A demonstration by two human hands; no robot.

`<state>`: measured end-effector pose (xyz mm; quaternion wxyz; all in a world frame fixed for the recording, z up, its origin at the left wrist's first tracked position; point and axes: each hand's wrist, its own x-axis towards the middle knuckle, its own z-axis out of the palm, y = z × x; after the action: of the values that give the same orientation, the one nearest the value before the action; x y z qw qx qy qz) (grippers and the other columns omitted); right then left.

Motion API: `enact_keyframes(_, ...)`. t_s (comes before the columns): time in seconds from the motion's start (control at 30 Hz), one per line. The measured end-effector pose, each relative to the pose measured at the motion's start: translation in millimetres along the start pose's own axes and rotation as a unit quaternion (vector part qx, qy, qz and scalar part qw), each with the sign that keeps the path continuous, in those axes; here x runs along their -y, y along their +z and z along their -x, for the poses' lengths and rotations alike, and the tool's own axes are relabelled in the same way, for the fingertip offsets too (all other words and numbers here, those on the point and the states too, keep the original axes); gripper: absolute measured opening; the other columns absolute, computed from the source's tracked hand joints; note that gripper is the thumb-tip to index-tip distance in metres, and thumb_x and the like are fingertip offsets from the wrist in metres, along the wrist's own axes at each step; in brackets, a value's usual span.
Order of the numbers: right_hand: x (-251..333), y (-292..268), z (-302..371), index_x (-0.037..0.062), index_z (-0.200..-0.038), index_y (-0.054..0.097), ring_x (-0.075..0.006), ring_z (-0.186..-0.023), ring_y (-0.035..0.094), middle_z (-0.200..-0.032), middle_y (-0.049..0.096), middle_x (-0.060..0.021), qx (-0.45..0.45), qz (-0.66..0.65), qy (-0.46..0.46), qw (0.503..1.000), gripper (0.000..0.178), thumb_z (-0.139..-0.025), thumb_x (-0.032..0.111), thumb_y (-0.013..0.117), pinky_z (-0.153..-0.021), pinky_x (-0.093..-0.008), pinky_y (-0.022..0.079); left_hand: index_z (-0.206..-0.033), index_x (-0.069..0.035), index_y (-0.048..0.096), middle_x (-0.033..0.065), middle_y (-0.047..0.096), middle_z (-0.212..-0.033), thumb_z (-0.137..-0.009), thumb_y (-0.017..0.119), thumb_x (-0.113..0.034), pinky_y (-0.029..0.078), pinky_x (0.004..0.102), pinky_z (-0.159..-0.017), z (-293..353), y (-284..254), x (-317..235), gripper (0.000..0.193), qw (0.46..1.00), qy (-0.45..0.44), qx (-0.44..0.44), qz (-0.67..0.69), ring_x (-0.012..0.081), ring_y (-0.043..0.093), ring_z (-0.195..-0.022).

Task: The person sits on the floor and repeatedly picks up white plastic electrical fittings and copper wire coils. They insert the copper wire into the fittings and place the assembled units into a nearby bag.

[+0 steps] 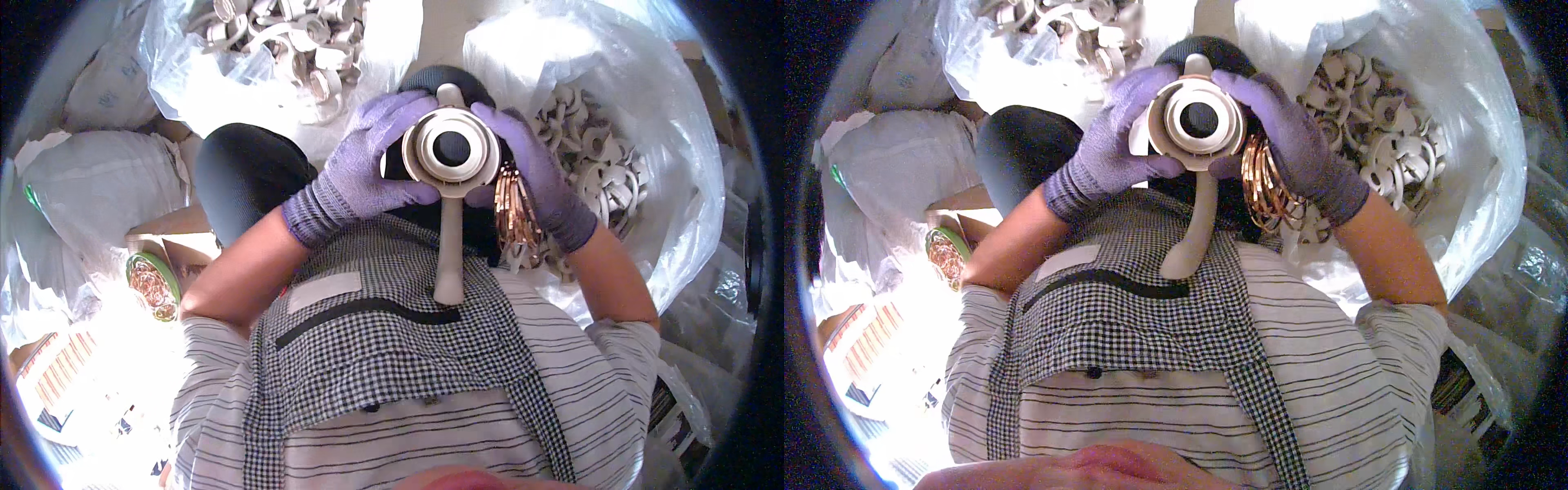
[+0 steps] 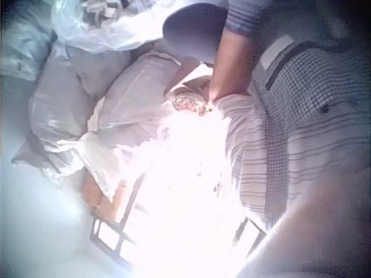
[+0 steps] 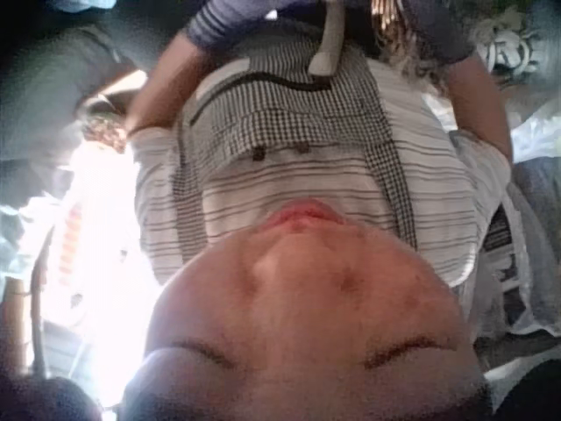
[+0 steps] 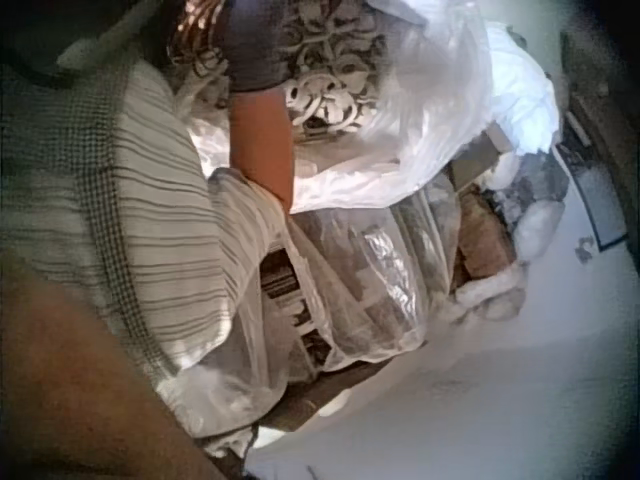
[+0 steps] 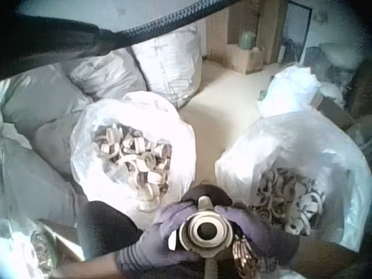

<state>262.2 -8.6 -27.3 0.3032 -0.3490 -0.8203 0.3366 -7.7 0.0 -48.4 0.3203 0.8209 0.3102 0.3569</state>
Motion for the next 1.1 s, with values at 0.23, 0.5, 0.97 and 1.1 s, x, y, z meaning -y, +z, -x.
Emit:
enact_keyframes(0.23, 23, -4, 4, -0.0041, -0.148, 0.04, -0.0372, -0.116, 0.058, -0.128, 0.056, -0.0219, 0.03, 0.178, 0.042, 0.983, 0.078, -0.085, 0.023, 0.077, -0.105, -0.0423, 0.045, -0.146, -0.006, 0.048, 0.0159, 0.055, -0.142, -0.072, 0.089, -0.042, 0.039, 0.0439, -0.113, 5, -18, -9, 0.092, 0.995, -0.059, 0.011, 0.078, 0.0321, 0.052, -0.132)
enact_keyframes(0.5, 44, 17, -21, -0.0049, -0.13, 0.059, -0.0338, -0.114, 0.059, -0.125, 0.059, -0.0207, -0.075, 0.115, -0.09, 0.986, 0.055, -0.091, 0.032, 0.072, -0.099, -0.0461, 0.049, -0.127, -0.002, 0.067, 0.0087, 0.073, -0.111, -0.093, 0.071, -0.033, 0.053, 0.0304, -0.093, 4, -39, -38, 0.046, 0.853, -0.214, -0.077, 0.47, 0.0181, 0.065, -0.107)
enact_keyframes(0.97, 56, 86, -116, -0.0017, -0.131, 0.05, -0.0275, -0.115, 0.056, -0.124, 0.055, -0.0155, -0.051, -0.392, 0.197, 0.897, 0.046, -0.105, 0.036, 0.044, -0.101, -0.0403, 0.047, -0.118, -0.004, 0.068, 0.0167, 0.071, -0.086, -0.09, 0.053, -0.072, 0.06, 0.04, -0.071, 80, -53, -48, 0.075, 0.853, -0.438, -0.204, 0.199, 0.0267, 0.072, -0.076)
enact_keyframes(1.1, 65, 90, -115, 0.001, -0.139, 0.046, -0.0259, -0.114, 0.058, -0.128, 0.056, -0.0151, -0.035, -0.413, 0.288, 0.863, 0.051, -0.106, 0.04, 0.04, -0.1, -0.0386, 0.049, -0.125, -0.004, 0.063, 0.0241, 0.061, -0.116, -0.081, 0.073, -0.059, 0.051, 0.0459, -0.094, 83, -56, -66, 0.071, 0.884, -0.365, -0.291, 0.015, 0.0365, 0.062, -0.112)
